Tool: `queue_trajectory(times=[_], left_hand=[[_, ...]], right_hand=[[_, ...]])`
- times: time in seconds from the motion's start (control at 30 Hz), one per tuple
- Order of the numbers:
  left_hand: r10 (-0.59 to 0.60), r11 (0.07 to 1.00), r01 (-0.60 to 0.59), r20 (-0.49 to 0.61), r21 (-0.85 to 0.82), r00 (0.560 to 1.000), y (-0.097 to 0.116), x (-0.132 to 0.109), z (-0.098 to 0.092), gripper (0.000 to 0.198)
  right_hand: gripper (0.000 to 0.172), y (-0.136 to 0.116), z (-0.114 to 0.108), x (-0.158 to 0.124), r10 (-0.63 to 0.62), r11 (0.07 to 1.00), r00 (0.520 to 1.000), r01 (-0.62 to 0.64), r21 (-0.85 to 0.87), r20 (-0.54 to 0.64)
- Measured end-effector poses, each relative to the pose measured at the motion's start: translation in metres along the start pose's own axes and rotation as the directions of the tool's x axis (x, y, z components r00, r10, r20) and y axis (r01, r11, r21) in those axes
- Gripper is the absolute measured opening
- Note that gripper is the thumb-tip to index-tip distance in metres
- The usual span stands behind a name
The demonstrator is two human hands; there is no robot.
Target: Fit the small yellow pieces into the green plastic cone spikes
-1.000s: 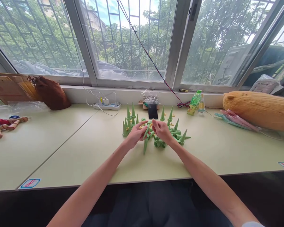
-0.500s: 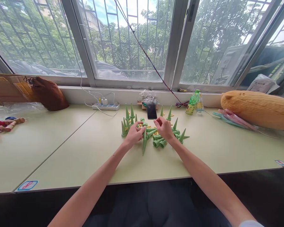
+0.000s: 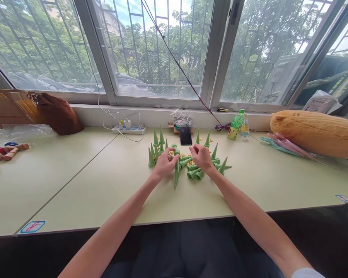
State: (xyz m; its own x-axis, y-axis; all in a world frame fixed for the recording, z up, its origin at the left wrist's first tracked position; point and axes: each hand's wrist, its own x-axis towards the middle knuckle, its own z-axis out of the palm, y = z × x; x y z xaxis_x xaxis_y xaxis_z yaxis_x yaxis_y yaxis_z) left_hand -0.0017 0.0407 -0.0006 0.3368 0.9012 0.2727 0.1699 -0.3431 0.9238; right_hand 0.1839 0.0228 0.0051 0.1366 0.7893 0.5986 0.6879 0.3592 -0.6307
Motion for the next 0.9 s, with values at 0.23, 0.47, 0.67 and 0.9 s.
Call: queue_trajectory(times=[0.23, 0.47, 0.67, 0.9], left_hand=[[0.087, 0.989, -0.081, -0.045, 0.122, 0.995, 0.005, -0.002, 0.002, 0.032], [0.121, 0.913, -0.108, -0.009, 0.393, 0.993, 0.004, -0.001, 0.003, 0.025], [0.132, 0.908, -0.119, -0.004, 0.403, 0.991, 0.003, -0.002, 0.004, 0.024], [0.224, 0.933, -0.184, -0.098, 0.309, 0.970, 0.007, -0.002, 0.005, 0.025]], right_hand=[[0.018, 0.005, -0.001, 0.001, 0.057, 0.987, 0.998, -0.057, 0.149, 0.004], [0.016, 0.013, 0.005, 0.003, 0.025, 0.997, 0.994, -0.032, 0.067, 0.106], [0.036, 0.011, 0.004, 0.002, 0.029, 0.992, 0.998, -0.020, -0.127, 0.063], [0.045, 0.003, 0.003, 0.000, 0.053, 0.963, 0.989, -0.013, -0.270, 0.138]])
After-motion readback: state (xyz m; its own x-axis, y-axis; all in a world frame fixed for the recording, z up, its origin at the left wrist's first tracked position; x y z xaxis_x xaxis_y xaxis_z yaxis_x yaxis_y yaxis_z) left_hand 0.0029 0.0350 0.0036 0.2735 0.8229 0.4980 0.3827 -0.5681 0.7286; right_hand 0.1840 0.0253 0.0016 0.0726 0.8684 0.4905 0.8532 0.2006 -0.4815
